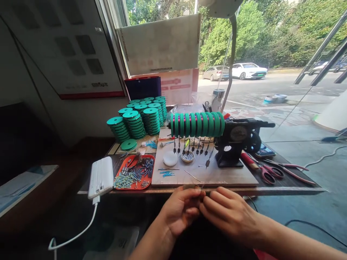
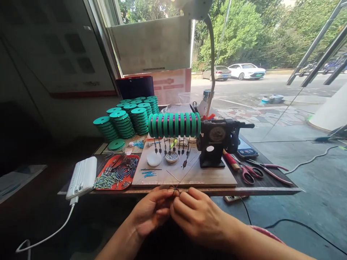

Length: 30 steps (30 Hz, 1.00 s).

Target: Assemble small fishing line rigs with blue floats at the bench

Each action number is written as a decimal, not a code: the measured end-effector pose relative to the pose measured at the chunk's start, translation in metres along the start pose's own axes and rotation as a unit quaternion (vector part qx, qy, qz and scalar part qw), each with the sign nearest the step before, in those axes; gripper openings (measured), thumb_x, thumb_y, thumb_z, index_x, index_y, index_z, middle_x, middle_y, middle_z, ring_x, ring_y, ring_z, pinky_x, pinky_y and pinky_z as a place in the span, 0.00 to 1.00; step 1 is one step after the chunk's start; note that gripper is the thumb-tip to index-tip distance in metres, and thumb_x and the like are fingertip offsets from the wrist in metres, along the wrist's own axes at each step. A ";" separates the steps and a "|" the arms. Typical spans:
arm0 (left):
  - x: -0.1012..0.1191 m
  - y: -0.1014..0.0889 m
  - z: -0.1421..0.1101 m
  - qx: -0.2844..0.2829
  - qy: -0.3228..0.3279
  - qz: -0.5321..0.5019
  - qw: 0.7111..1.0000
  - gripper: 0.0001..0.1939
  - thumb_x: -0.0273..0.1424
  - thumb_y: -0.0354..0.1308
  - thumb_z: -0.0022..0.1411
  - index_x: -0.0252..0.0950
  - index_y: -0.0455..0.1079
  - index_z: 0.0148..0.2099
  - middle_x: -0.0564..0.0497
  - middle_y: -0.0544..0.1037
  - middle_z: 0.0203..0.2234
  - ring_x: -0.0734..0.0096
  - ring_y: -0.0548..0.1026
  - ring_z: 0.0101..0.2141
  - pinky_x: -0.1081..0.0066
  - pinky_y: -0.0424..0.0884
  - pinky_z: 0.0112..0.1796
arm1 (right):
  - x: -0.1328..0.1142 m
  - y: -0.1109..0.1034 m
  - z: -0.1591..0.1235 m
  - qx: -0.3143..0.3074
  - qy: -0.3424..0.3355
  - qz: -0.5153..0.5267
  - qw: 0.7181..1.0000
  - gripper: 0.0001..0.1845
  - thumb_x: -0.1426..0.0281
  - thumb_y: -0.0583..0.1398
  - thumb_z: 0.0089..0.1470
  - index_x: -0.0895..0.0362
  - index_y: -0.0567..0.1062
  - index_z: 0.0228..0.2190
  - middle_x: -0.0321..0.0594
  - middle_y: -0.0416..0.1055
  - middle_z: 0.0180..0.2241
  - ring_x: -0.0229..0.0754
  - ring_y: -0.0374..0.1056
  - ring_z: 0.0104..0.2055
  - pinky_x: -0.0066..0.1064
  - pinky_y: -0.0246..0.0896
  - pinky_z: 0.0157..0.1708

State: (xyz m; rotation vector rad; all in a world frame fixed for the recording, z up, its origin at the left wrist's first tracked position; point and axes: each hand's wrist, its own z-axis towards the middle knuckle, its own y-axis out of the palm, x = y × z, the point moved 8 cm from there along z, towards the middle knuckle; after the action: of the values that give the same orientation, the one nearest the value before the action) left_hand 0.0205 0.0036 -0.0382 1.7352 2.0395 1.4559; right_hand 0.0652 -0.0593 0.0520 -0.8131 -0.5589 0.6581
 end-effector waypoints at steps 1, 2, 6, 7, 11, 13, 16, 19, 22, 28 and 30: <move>0.000 -0.001 0.000 0.003 -0.004 -0.003 1.000 0.04 0.17 0.60 0.45 0.28 0.68 0.24 0.50 0.73 0.19 0.87 0.63 0.14 0.88 0.48 0.11 | 0.000 -0.002 0.000 -0.004 0.002 0.004 1.000 0.17 0.79 0.45 0.58 0.62 0.73 0.31 0.40 0.69 0.22 0.38 0.60 0.23 0.33 0.52 0.23; -0.001 -0.002 0.001 0.006 -0.007 -0.005 1.000 0.04 0.17 0.59 0.46 0.27 0.69 0.24 0.50 0.73 0.19 0.88 0.63 0.14 0.88 0.48 0.11 | 0.000 -0.004 -0.001 -0.005 0.002 0.003 1.000 0.17 0.79 0.44 0.58 0.62 0.73 0.33 0.40 0.69 0.22 0.38 0.59 0.22 0.33 0.52 0.22; -0.005 -0.003 0.002 0.006 -0.013 -0.009 1.000 0.04 0.17 0.59 0.46 0.27 0.69 0.24 0.51 0.73 0.19 0.87 0.64 0.15 0.88 0.48 0.11 | 0.003 -0.004 -0.006 0.013 0.002 -0.004 1.000 0.16 0.79 0.46 0.57 0.63 0.73 0.34 0.40 0.70 0.22 0.39 0.59 0.22 0.33 0.52 0.22; -0.005 -0.003 0.002 0.004 -0.011 -0.008 1.000 0.03 0.17 0.59 0.45 0.27 0.70 0.24 0.51 0.73 0.19 0.87 0.64 0.15 0.88 0.48 0.11 | 0.007 -0.002 -0.008 0.025 0.022 0.024 0.999 0.15 0.78 0.47 0.58 0.62 0.74 0.32 0.40 0.69 0.21 0.38 0.59 0.22 0.32 0.52 0.22; -0.004 0.003 0.000 -0.017 0.004 0.008 1.000 0.05 0.19 0.61 0.44 0.28 0.71 0.27 0.51 0.72 0.23 0.87 0.64 0.18 0.88 0.47 0.12 | 0.045 0.030 -0.034 0.043 0.324 0.330 0.886 0.12 0.68 0.52 0.57 0.58 0.72 0.27 0.38 0.68 0.23 0.38 0.63 0.25 0.28 0.57 0.24; 0.001 0.008 -0.002 -0.032 0.031 0.056 0.997 0.04 0.19 0.62 0.44 0.28 0.71 0.26 0.54 0.69 0.19 0.86 0.61 0.17 0.86 0.47 0.13 | 0.043 0.055 -0.053 0.018 0.448 0.469 0.761 0.13 0.63 0.54 0.55 0.58 0.70 0.25 0.36 0.67 0.22 0.37 0.63 0.23 0.26 0.57 0.21; 0.032 0.013 -0.013 0.016 0.231 0.298 0.926 0.05 0.20 0.61 0.46 0.32 0.70 0.23 0.54 0.67 0.20 0.79 0.65 0.22 0.81 0.60 0.21 | 0.022 0.053 -0.053 -0.017 0.445 0.494 0.747 0.12 0.65 0.57 0.51 0.58 0.70 0.20 0.36 0.65 0.21 0.37 0.63 0.23 0.26 0.57 0.23; 0.050 0.028 -0.039 0.077 0.448 0.544 0.705 0.06 0.20 0.56 0.52 0.35 0.71 0.27 0.48 0.71 0.32 0.68 0.70 0.35 0.71 0.66 0.37 | 0.007 0.021 -0.024 -0.041 0.335 0.394 0.855 0.11 0.74 0.53 0.51 0.57 0.71 0.21 0.39 0.69 0.25 0.36 0.64 0.26 0.25 0.57 0.25; 0.042 0.032 -0.053 0.098 0.567 0.621 0.531 0.09 0.20 0.53 0.55 0.34 0.73 0.36 0.43 0.73 0.36 0.63 0.73 0.37 0.69 0.69 0.39 | 0.022 -0.001 0.011 -0.033 0.292 0.386 0.875 0.12 0.76 0.52 0.51 0.57 0.71 0.22 0.37 0.69 0.23 0.35 0.62 0.25 0.24 0.55 0.25; 0.033 0.031 -0.073 0.121 0.714 0.606 0.331 0.12 0.18 0.55 0.54 0.35 0.72 0.40 0.43 0.77 0.36 0.60 0.75 0.36 0.66 0.72 0.35 | 0.091 0.037 0.064 -0.121 0.409 0.464 0.776 0.06 0.77 0.58 0.45 0.61 0.72 0.19 0.30 0.63 0.15 0.30 0.54 0.16 0.23 0.50 0.18; 0.038 0.036 -0.072 0.102 0.692 0.622 0.351 0.09 0.18 0.54 0.54 0.33 0.73 0.35 0.43 0.77 0.32 0.62 0.75 0.32 0.68 0.71 0.33 | 0.092 0.046 0.071 -0.138 0.394 0.466 0.780 0.07 0.76 0.59 0.45 0.62 0.72 0.18 0.31 0.65 0.15 0.31 0.56 0.16 0.23 0.52 0.18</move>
State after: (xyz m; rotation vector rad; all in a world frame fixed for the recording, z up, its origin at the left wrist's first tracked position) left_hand -0.0104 -0.0115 0.0435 2.4211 -0.3192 4.3631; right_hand 0.0651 0.0638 0.0738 -1.5548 0.6069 1.0426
